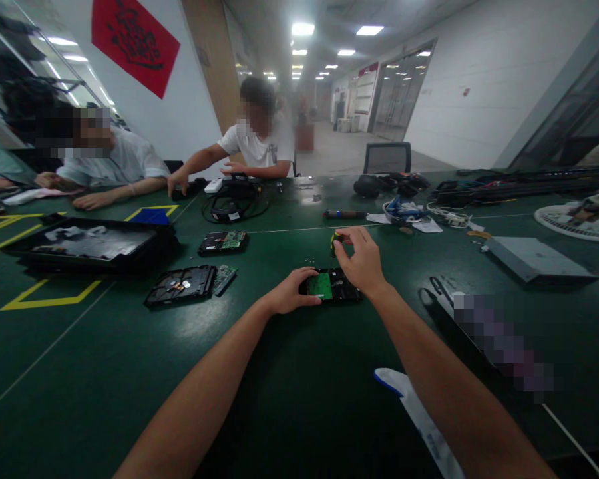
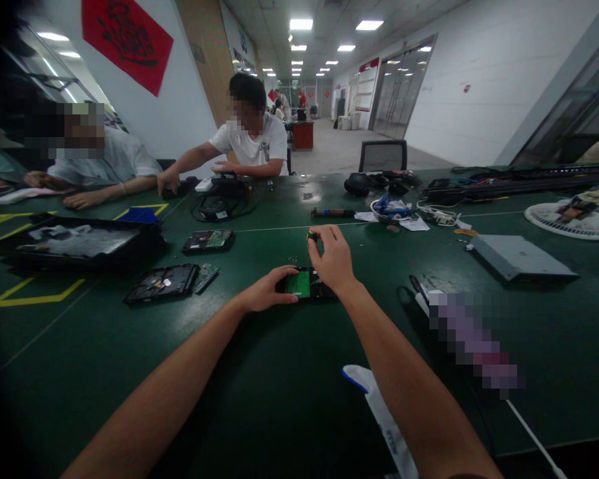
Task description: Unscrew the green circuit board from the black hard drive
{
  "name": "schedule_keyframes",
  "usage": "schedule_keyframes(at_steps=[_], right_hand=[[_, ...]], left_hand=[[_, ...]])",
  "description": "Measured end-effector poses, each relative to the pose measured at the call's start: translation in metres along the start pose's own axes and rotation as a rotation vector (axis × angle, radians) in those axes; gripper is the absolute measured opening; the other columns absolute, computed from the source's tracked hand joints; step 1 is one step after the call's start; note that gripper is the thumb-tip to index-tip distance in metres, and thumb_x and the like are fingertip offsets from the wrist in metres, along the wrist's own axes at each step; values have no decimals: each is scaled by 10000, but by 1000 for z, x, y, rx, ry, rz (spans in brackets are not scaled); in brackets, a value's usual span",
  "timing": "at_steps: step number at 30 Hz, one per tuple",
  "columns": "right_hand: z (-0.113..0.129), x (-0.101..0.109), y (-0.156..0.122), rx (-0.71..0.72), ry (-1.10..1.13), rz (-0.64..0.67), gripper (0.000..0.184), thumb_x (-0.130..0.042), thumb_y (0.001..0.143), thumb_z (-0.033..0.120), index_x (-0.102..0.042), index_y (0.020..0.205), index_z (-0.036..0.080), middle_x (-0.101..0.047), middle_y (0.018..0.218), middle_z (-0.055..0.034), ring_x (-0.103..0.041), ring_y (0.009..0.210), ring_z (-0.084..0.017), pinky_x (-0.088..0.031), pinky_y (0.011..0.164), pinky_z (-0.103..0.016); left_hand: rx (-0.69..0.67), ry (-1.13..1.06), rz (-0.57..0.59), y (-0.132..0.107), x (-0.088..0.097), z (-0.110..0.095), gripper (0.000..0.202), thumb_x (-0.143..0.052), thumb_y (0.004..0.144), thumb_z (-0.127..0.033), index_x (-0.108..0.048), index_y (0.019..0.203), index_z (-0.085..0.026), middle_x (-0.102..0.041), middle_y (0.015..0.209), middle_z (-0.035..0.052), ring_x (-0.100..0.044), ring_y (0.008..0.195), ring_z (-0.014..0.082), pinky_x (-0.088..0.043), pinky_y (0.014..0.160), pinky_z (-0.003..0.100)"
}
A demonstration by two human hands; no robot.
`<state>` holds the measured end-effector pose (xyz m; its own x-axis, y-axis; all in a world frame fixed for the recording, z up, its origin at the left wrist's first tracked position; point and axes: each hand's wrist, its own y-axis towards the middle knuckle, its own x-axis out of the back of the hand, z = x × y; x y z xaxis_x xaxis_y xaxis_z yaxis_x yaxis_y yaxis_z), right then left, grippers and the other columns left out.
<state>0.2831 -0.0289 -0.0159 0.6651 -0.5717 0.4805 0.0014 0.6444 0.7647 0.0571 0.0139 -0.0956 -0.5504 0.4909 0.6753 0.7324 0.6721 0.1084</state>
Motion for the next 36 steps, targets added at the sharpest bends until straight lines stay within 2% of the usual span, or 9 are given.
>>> schedule_keyframes(at_steps=[6,13,18,25,31,36], right_hand=[[-1,0,0,-39,37,10,188,-580,931,276,-600,1111,229,-671,1085,-93,-654,935,-252,-551,848,-454],[1,0,0,-16,16,7,210,-572,933,258,-610,1136,222,-647,1117,-108,-638,987,-255,-545,869,-453],[-2,-2,-1,-40,34,-19,195,-611,914,270,-611,1102,218,-671,1092,-94,-654,932,-243,-555,840,-442],[1,0,0,7,14,-13,187,-580,930,253,-628,1109,229,-648,1101,-100,-633,1005,-257,-544,881,-457],[-1,-1,0,-36,29,-29,153,-610,913,268,-603,1061,230,-674,1066,-89,-650,936,-248,-555,842,-443],[2,0,0,0,24,-3,183,-561,944,253,-622,1116,237,-656,1108,-94,-636,1009,-253,-542,892,-458]], left_hand=[[15,-3,5,0,1,-2,829,-790,737,-545,-477,1458,-282,-389,1587,93,-352,1469,329,-287,1221,521],[3,1,1,0,0,1,841,-789,738,-552,-478,1461,-257,-399,1582,97,-364,1463,317,-299,1223,483],[-4,8,5,0,0,1,849,-784,742,-563,-469,1468,-256,-394,1583,103,-355,1467,317,-295,1224,483],[22,-1,7,0,1,-1,852,-788,732,-574,-471,1466,-281,-397,1581,93,-354,1466,333,-294,1220,510],[30,-9,6,0,1,-2,842,-789,731,-571,-480,1461,-288,-398,1582,86,-355,1468,338,-301,1217,517],[16,-3,0,0,1,-2,838,-788,733,-565,-478,1460,-288,-401,1581,87,-359,1465,333,-295,1218,514]])
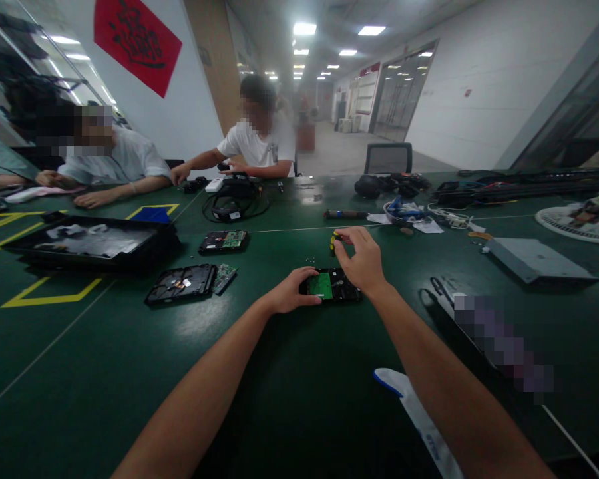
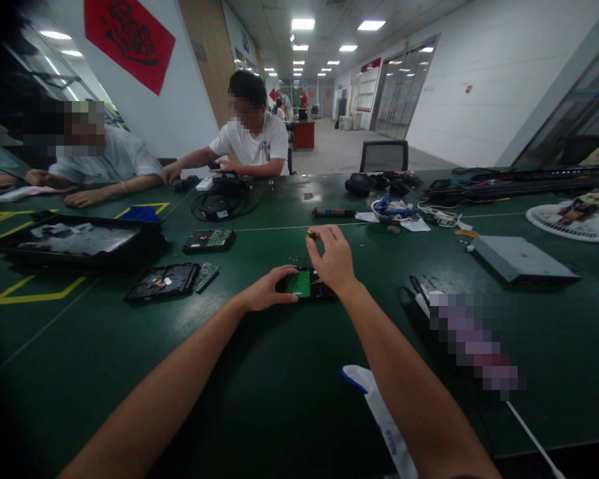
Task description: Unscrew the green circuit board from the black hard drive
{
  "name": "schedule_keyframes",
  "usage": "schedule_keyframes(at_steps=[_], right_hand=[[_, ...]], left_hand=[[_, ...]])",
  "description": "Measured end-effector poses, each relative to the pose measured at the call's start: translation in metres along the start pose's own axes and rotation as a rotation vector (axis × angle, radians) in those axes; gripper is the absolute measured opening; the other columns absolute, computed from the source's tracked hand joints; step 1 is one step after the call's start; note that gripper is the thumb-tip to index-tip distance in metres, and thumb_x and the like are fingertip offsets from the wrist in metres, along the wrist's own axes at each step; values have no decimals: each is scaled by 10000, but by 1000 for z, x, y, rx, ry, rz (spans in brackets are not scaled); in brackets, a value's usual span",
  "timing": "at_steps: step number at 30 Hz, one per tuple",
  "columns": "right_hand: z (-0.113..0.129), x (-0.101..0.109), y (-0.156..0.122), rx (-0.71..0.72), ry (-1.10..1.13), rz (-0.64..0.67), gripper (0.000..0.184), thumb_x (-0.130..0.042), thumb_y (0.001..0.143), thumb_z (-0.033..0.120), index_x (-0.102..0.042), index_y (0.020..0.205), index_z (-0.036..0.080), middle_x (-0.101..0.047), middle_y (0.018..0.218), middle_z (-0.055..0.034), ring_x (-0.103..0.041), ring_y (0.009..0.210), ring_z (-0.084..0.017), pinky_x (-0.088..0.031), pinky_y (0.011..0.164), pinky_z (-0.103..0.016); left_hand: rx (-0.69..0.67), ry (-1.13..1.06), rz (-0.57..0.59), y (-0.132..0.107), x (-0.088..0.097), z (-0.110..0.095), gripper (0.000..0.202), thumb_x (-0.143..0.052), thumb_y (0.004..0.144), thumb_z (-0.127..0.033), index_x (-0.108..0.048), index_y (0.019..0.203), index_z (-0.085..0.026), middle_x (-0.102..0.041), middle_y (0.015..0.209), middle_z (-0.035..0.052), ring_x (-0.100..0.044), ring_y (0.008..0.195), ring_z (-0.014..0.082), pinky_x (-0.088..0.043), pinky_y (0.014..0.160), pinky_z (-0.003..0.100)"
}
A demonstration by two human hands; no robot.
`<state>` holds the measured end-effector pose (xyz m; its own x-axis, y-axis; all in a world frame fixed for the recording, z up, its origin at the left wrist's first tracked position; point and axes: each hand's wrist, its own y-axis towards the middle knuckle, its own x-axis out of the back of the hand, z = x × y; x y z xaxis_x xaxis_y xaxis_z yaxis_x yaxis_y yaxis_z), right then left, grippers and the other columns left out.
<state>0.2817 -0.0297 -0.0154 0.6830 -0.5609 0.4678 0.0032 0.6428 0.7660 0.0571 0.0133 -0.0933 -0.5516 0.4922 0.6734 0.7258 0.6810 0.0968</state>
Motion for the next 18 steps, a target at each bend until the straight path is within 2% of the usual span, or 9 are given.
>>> schedule_keyframes(at_steps=[8,13,18], right_hand=[[-2,-1,0,-31,23,-10,160,-584,926,260,-613,1082,239,-677,1109,-85,-653,957,-246,-558,859,-455],[0,1,0,-3,-12,-20,172,-579,928,257,-628,1092,241,-654,1086,-89,-636,998,-256,-536,896,-466],[-2,0,0,-26,-8,-35,154,-597,919,261,-611,1069,229,-666,1095,-97,-641,990,-257,-543,868,-450]], left_hand=[[1,3,-5,0,0,-1,825,-791,732,-549,-485,1452,-290,-395,1587,86,-352,1470,330,-293,1219,511],[9,-6,5,0,-1,1,836,-790,729,-559,-479,1457,-291,-394,1587,86,-354,1469,337,-292,1218,523],[0,-3,2,0,-1,2,841,-787,734,-572,-481,1460,-279,-391,1587,91,-354,1469,332,-302,1221,503]])
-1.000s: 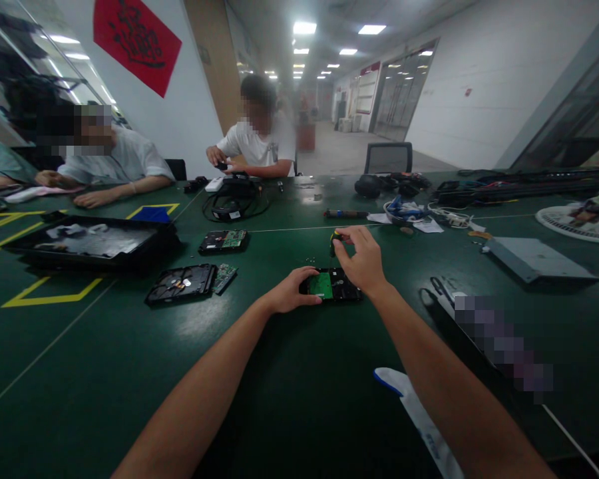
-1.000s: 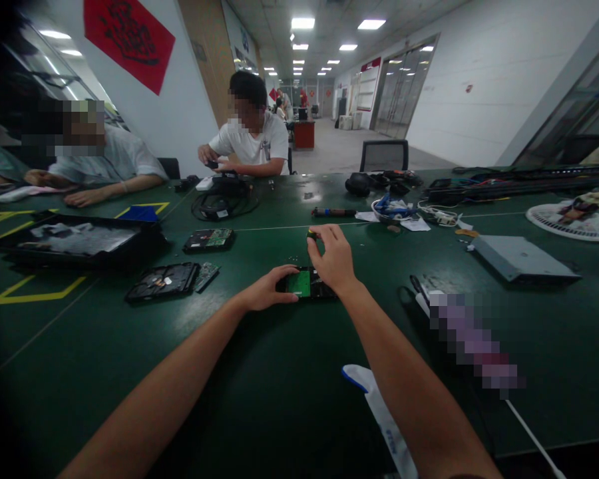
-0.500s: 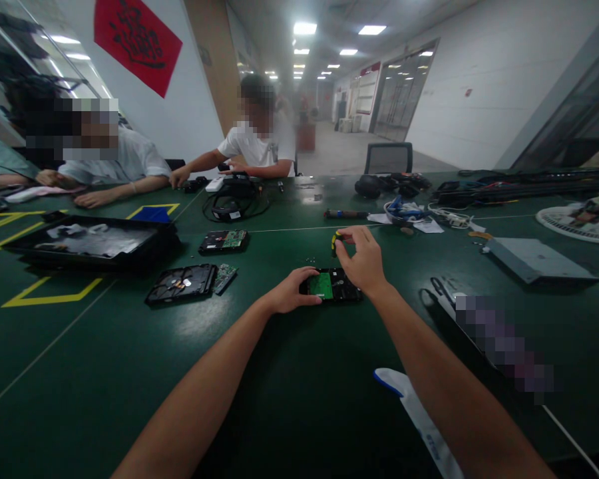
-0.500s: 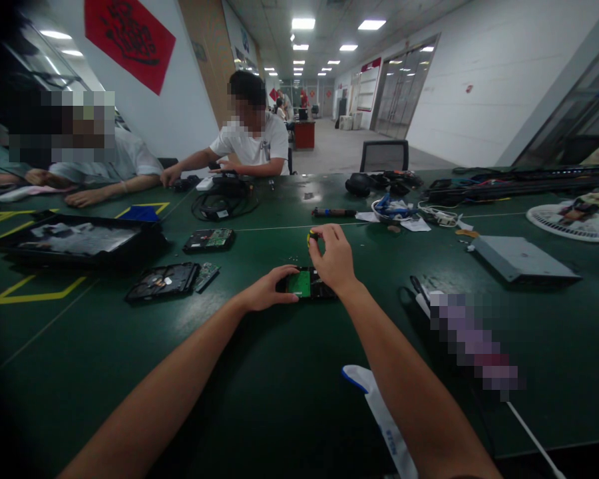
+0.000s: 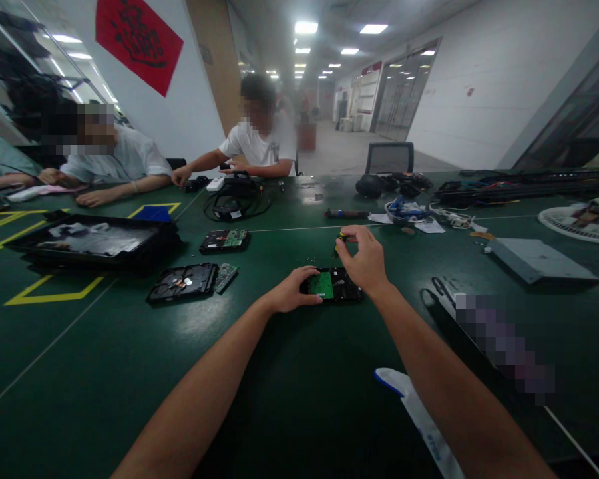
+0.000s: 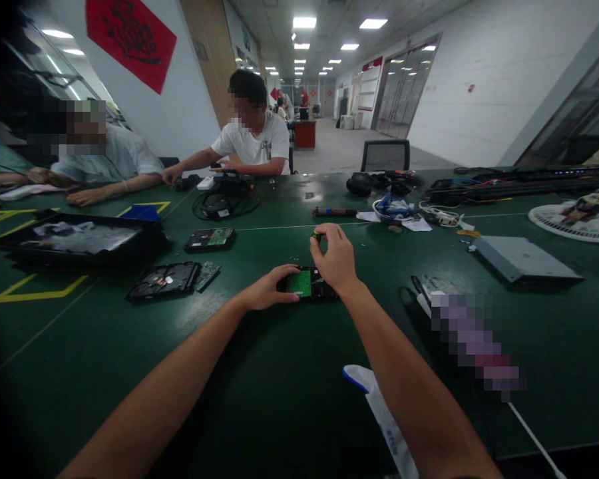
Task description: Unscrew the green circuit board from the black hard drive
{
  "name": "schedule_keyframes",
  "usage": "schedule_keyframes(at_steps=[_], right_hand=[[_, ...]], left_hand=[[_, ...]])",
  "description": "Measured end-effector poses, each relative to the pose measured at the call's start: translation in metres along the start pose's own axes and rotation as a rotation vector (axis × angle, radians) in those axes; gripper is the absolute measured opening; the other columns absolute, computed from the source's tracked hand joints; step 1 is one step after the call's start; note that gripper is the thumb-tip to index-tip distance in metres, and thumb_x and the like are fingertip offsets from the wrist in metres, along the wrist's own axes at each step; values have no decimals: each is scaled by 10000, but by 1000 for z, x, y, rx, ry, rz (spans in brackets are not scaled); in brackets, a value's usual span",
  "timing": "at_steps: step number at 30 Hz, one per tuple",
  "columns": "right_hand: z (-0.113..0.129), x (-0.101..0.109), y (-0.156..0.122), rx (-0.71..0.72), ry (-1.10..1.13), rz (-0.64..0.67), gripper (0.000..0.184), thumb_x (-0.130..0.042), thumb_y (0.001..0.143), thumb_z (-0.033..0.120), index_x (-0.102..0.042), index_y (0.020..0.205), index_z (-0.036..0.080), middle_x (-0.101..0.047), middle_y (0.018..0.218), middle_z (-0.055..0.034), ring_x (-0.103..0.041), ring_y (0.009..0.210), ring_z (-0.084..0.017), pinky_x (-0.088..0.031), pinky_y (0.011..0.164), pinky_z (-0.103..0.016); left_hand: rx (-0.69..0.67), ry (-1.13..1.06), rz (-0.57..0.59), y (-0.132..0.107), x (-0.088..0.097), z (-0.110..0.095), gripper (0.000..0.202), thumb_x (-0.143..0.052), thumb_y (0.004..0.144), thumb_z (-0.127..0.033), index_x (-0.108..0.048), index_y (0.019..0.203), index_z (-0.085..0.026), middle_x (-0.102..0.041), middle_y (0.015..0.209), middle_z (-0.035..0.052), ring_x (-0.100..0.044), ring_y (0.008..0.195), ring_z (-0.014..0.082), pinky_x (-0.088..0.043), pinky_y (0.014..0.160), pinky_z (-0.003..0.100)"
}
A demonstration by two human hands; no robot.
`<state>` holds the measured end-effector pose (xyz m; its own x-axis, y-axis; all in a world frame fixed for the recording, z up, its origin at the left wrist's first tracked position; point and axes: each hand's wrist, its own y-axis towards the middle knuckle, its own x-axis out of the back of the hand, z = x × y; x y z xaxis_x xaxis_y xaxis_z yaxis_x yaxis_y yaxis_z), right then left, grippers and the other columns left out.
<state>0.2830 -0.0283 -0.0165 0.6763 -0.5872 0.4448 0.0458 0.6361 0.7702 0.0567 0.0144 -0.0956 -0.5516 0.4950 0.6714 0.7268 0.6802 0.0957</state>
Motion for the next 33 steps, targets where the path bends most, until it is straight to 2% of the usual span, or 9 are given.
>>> schedule_keyframes(at_steps=[7,13,21,27,33], right_hand=[[3,1,0,19,-12,23,214,-576,927,242,-626,1135,232,-642,1115,-100,-635,1004,-258,-534,896,-458],[-1,-1,-1,-12,-10,11,197,-623,898,246,-604,1093,221,-665,1090,-96,-645,957,-257,-547,866,-452],[1,-1,0,21,-8,9,193,-598,913,240,-618,1104,222,-650,1099,-102,-637,996,-258,-541,884,-451],[-2,-3,-1,-7,19,2,188,-618,903,256,-605,1089,227,-680,1081,-91,-654,938,-251,-550,844,-444],[4,0,0,14,0,14,190,-587,926,249,-621,1111,226,-650,1088,-98,-637,995,-255,-543,876,-446]], left_hand=[[-1,13,1,0,0,-1,846,-783,738,-575,-473,1465,-272,-392,1583,91,-355,1468,323,-300,1225,491],[-7,8,8,0,1,-2,842,-785,741,-565,-476,1466,-269,-390,1585,96,-353,1467,331,-300,1222,500],[2,6,-4,0,-1,1,861,-796,731,-557,-471,1469,-257,-387,1588,101,-364,1463,327,-296,1223,485],[-17,8,-11,0,-1,3,854,-788,740,-567,-476,1467,-244,-403,1573,106,-366,1460,315,-298,1227,469],[-23,15,-17,0,-1,1,854,-797,739,-555,-484,1462,-227,-418,1560,117,-380,1449,316,-308,1223,467]])
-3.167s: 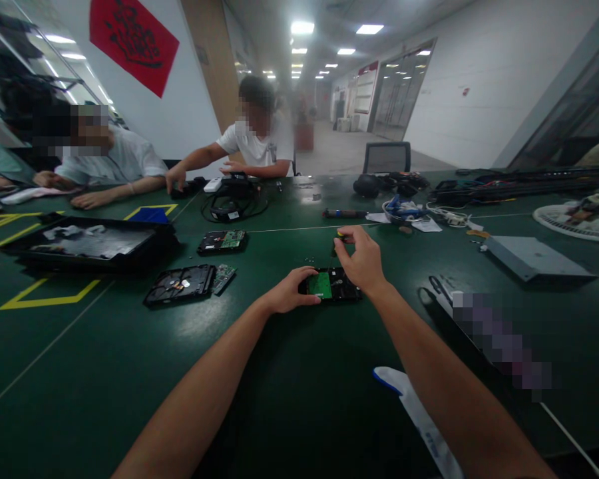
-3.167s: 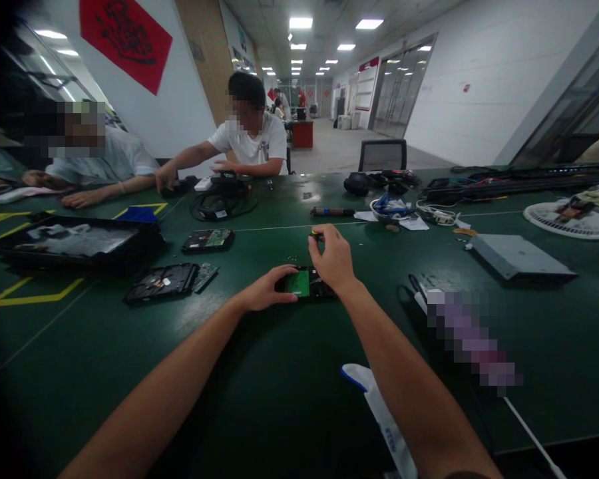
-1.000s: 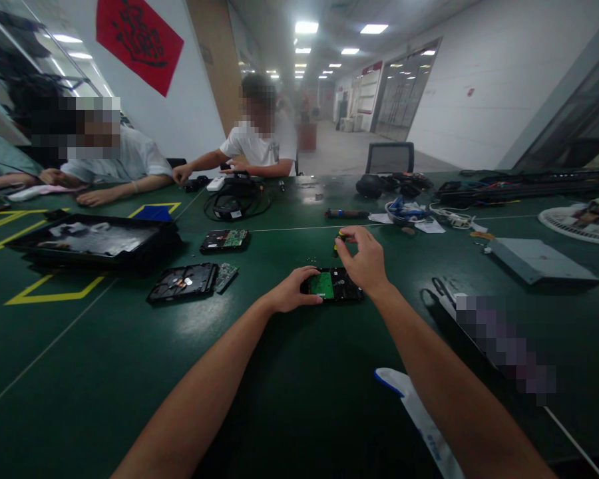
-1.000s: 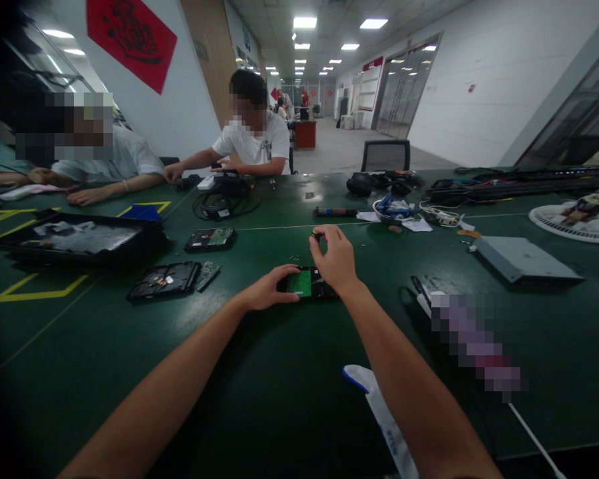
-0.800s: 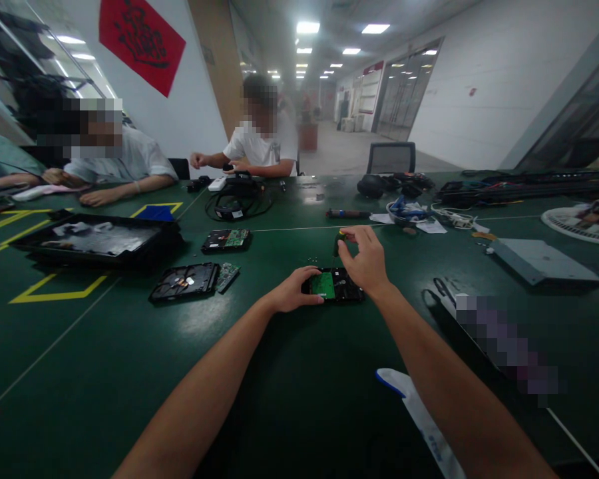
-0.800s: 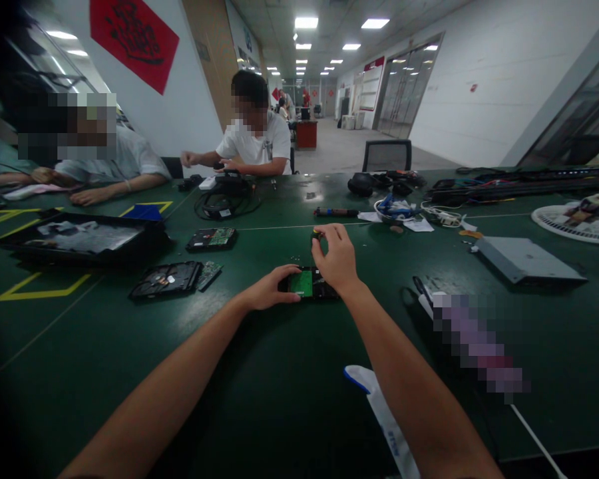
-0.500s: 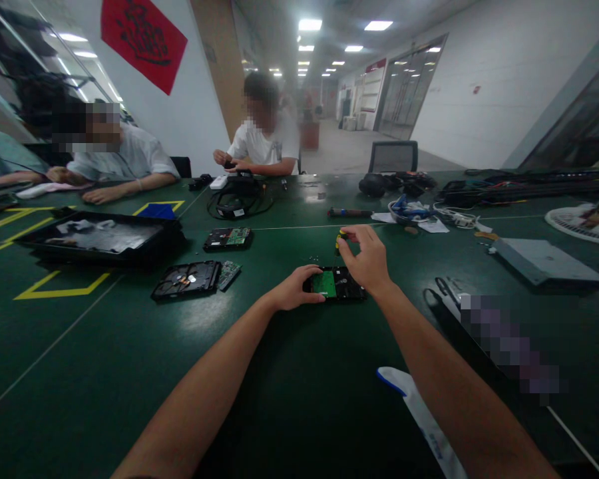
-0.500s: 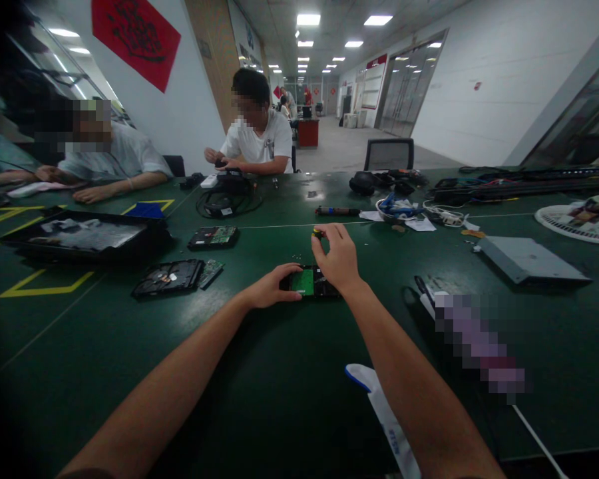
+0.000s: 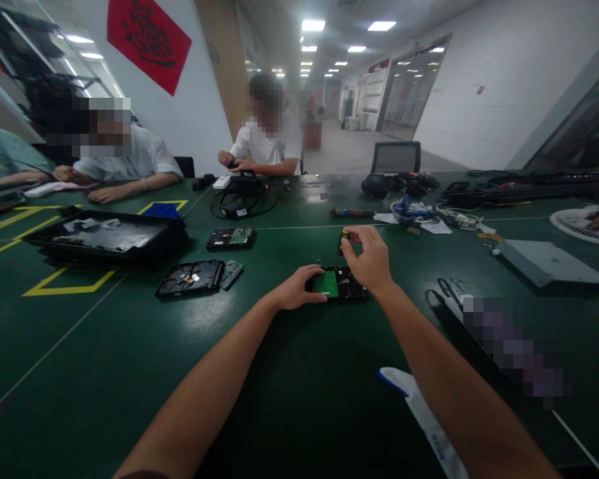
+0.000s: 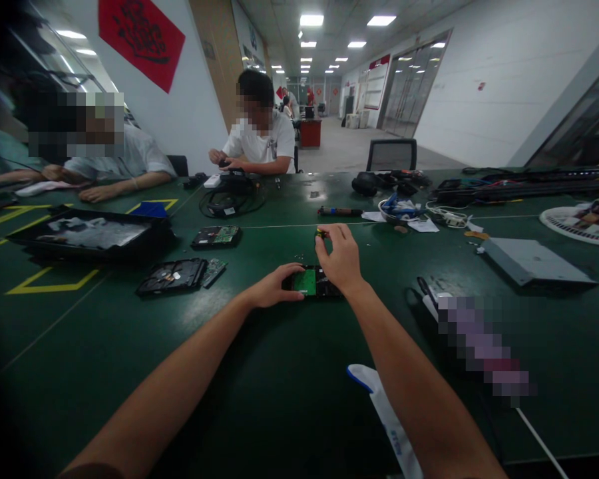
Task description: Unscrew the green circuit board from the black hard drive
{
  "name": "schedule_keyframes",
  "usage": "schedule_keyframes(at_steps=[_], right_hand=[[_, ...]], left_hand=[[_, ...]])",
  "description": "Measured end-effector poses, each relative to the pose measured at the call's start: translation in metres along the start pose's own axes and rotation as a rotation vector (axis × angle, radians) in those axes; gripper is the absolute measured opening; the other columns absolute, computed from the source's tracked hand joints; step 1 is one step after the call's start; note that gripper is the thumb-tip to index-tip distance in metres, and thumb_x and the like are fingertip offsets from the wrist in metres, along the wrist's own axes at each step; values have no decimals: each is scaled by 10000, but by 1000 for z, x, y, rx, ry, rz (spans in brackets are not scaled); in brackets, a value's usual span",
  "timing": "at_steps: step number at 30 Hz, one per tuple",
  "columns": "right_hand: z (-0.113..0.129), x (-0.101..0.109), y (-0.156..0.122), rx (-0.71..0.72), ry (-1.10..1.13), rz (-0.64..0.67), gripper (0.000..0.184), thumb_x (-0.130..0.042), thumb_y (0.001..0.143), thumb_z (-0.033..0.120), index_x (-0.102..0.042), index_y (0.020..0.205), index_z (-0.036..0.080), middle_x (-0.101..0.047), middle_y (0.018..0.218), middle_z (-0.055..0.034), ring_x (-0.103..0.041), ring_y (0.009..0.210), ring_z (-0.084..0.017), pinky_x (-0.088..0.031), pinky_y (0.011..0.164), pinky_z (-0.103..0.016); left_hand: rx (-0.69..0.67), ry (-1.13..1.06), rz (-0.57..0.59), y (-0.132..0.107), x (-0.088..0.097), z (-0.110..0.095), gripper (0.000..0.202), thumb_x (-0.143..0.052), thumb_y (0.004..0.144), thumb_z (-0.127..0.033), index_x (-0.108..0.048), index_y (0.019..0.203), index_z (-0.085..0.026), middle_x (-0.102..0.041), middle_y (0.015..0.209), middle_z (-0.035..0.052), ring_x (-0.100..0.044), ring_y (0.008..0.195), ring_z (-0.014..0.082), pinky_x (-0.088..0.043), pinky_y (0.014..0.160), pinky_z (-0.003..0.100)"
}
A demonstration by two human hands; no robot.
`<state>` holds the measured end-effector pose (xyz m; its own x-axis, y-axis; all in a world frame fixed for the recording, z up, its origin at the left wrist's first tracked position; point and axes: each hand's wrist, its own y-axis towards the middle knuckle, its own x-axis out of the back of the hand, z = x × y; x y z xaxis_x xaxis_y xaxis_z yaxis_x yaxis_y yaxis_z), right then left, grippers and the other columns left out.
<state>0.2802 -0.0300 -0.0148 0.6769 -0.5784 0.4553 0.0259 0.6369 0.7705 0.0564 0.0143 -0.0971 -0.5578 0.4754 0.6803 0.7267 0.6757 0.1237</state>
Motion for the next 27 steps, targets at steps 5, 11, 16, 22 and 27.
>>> schedule_keyframes(at_steps=[5,11,16,22,27], right_hand=[[-4,-2,0,-34,7,-38,171,-634,897,277,-600,1054,219,-662,1088,-104,-648,957,-255,-553,840,-443],[-1,-1,0,-37,8,-1,154,-608,924,278,-612,1068,226,-687,1037,-79,-664,916,-239,-548,843,-430],[-1,0,0,-8,-31,-16,156,-614,908,256,-616,1061,225,-671,1052,-90,-652,939,-248,-540,858,-440],[-4,-1,0,-62,22,-16,154,-628,907,292,-604,1045,228,-687,1039,-83,-661,891,-242,-553,827,-441],[-2,0,0,-17,-2,-2,157,-601,924,272,-626,1071,224,-666,1069,-88,-649,945,-237,-550,851,-425]], left_hand=[[9,5,7,-1,2,-2,846,-797,743,-548,-484,1463,-235,-413,1564,116,-376,1452,313,-310,1222,471],[10,9,17,-1,2,-3,849,-798,741,-549,-483,1465,-237,-406,1569,115,-368,1456,320,-306,1221,486],[7,-3,8,-1,2,-3,848,-804,738,-534,-483,1465,-238,-410,1566,115,-377,1451,314,-306,1222,478],[-1,-2,13,-1,2,-3,840,-798,741,-540,-485,1459,-237,-412,1566,117,-371,1455,317,-301,1222,488],[17,-1,5,-1,3,-5,849,-801,734,-545,-486,1457,-231,-414,1565,122,-375,1453,327,-301,1221,488]])
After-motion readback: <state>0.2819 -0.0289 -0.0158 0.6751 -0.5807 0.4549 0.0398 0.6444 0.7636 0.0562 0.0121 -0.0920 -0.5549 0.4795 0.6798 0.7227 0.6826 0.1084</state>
